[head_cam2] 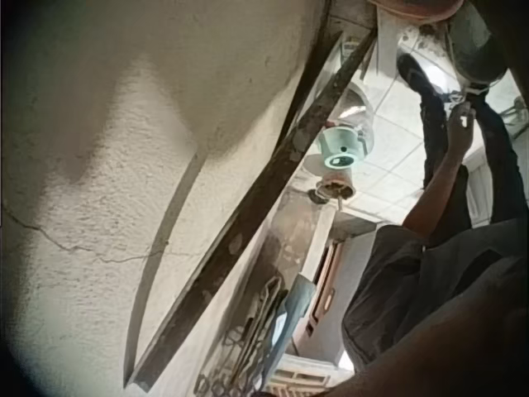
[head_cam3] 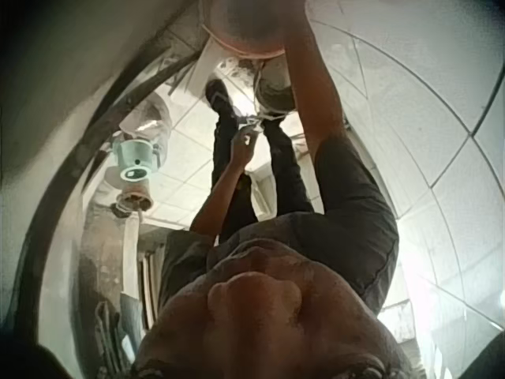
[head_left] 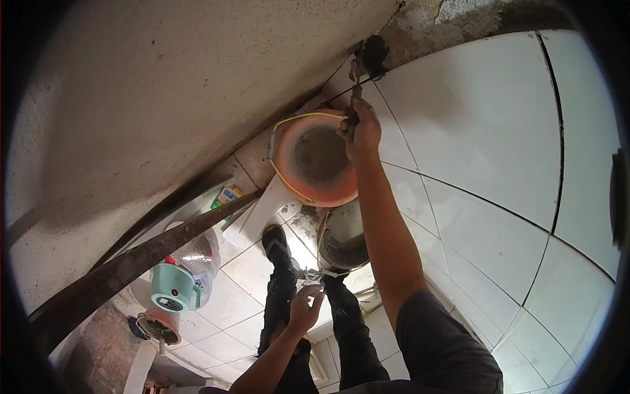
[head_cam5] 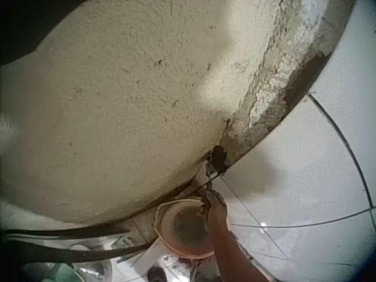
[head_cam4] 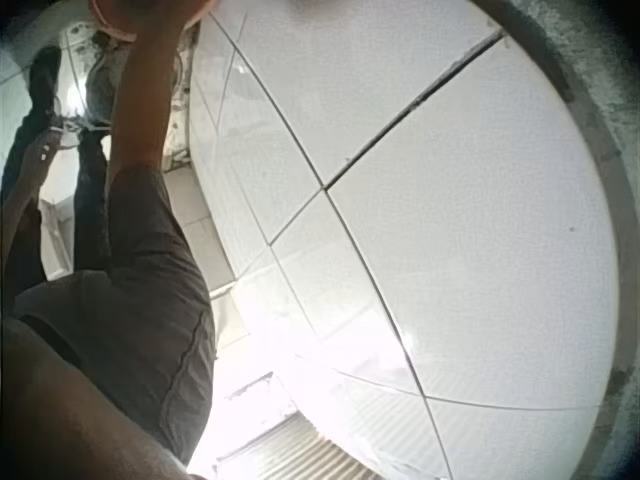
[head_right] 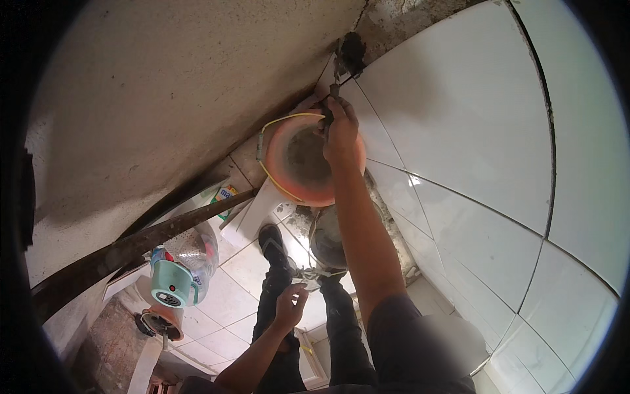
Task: Applying mortar to fill gaps around wall tiles using a spatula.
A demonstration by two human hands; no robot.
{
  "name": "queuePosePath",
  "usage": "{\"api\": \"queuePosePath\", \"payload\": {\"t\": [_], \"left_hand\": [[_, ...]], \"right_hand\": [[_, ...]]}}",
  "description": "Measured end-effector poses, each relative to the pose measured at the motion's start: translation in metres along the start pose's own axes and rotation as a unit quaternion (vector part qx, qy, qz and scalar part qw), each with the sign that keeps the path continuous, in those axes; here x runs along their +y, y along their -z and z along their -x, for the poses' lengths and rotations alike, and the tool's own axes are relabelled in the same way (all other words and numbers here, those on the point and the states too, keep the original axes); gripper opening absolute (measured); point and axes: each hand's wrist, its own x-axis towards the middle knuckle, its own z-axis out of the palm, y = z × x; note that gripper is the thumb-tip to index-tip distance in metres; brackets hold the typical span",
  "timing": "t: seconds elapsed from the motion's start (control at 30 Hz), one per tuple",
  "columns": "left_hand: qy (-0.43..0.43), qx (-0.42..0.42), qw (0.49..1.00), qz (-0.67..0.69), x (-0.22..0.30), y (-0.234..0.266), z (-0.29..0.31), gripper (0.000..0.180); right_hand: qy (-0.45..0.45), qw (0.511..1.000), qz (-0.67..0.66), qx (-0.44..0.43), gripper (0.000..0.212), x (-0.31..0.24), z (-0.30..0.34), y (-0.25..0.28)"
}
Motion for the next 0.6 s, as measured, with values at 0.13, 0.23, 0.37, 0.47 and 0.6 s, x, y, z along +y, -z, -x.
{"api": "queuePosePath", "payload": {"t": [0.13,0.23,0.37,0.47,0.6], "left_hand": [[0.014,-0.003,1.0,-0.005,0.003,0.0,0.001,0.026],[0.012,-0.003,1.0,-0.007,0.004,0.001,0.001,0.027],[0.024,-0.003,1.0,0.001,0.008,-0.001,-0.001,0.028],[0.021,-0.005,1.0,0.005,0.009,-0.002,-0.001,0.028],[0.023,-0.005,1.0,0.003,0.007,0.001,0.001,0.028]], "right_hand": [[0.024,0.998,0.036,0.037,0.024,-0.001,-0.002,-0.002],[0.03,0.995,0.071,0.063,0.029,0.002,0.005,-0.009],[0.038,0.994,0.07,0.073,0.033,0.006,0.01,-0.01],[0.054,0.989,0.099,0.095,0.035,0.01,0.012,-0.01],[0.071,0.984,0.12,0.112,0.036,0.013,0.017,-0.01]]}}
